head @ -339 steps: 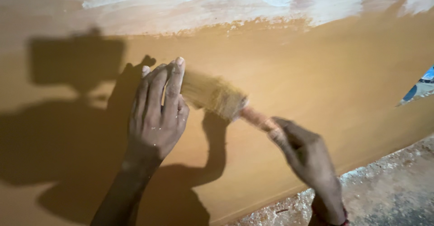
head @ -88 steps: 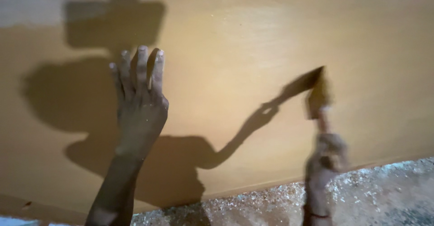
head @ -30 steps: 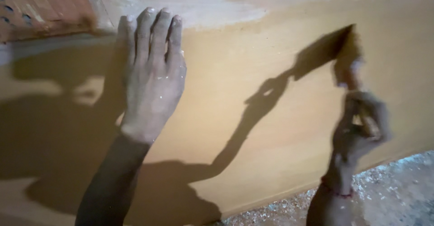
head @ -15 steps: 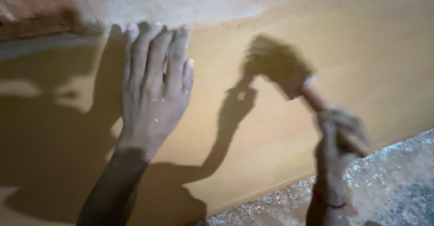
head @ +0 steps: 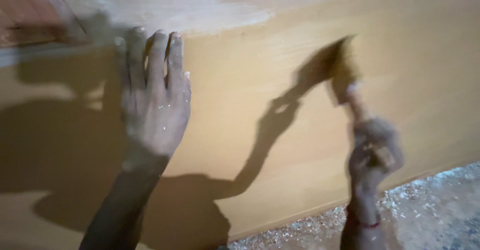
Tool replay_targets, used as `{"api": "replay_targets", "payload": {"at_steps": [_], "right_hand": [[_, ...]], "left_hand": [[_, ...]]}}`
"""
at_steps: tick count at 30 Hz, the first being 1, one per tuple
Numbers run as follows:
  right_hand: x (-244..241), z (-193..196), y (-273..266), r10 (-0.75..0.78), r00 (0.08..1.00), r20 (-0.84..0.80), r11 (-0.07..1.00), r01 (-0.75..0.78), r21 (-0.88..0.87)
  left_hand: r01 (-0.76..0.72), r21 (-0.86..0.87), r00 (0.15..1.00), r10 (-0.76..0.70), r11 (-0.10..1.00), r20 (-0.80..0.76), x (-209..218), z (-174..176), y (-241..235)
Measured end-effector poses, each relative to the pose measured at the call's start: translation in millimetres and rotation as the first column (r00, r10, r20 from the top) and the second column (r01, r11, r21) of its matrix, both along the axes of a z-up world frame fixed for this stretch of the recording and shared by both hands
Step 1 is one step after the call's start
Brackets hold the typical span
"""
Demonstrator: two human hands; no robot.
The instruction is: The person uses a brush to apply a tan-colored coating to a wall, working in horizontal strokes while keeping the left hand on the surface for stability. The person moves along the wall, covering a large area and working around an electrical outlet.
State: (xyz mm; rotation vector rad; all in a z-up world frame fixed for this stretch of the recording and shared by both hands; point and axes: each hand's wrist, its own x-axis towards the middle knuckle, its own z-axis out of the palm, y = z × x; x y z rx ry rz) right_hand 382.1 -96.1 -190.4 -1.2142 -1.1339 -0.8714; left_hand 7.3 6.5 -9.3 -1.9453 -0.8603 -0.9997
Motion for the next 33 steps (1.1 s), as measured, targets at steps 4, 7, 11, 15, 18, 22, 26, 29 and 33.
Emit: {"api": "replay_targets", "payload": {"at_steps": [4, 7, 11, 15, 18, 22, 26, 29, 33], "right_hand": [[-85.7, -20.1, -2.4, 0.632, 0.774, 0.034, 0.770, -0.633, 0.083], [-92.6, -26.2, -7.4, 0.776, 0.627, -0.068, 0.626, -0.779, -0.037], [-34.3, -37.9, -2.0, 0.539, 0.818, -0.198, 0.836, -0.548, 0.015], [45.8, -54.7, -23.0, 0.279, 0.896, -0.346, 0.952, -0.211, 0.222], [91.4, -61.9, -27.8, 0.190, 0.911, -0.366, 0.947, -0.073, 0.312], [108.0, -74.2, -17.2, 0.220, 0.883, -0.414, 0.938, -0.075, 0.338], [63.3, -91.7, -12.0, 0.118, 0.935, -0.335, 0.992, -0.093, 0.088], [0.5, -106.0, -19.9, 0.221, 0.945, -0.241, 0.957, -0.258, -0.133], [-61.0, -118.5, -12.0, 0.544, 0.825, -0.149, 0.782, -0.564, -0.265]], "left_hand": [[0.074, 0.037, 0.997, -0.075, 0.997, 0.018, 4.2, 1.7, -11.3], [0.148, 0.022, 0.988, -0.149, 0.989, 0.045, 13.6, 0.0, -20.4], [0.215, -0.054, 0.976, -0.214, 0.975, 0.030, 14.2, -9.6, -38.8], [0.230, -0.075, 0.973, -0.228, 0.970, 0.032, 13.3, -18.0, -42.0], [0.204, -0.111, 0.979, -0.203, 0.973, 0.021, 11.5, -25.3, -39.3], [0.211, -0.123, 0.977, -0.210, 0.970, 0.026, 13.9, -31.5, -35.9], [0.236, -0.109, 0.971, -0.233, 0.965, 0.045, 19.1, -33.0, -39.0], [0.250, -0.044, 0.968, -0.248, 0.967, 0.048, 23.1, -32.8, -43.0], [0.258, 0.020, 0.965, -0.259, 0.966, 0.032, 29.4, -32.1, -48.0]]}}
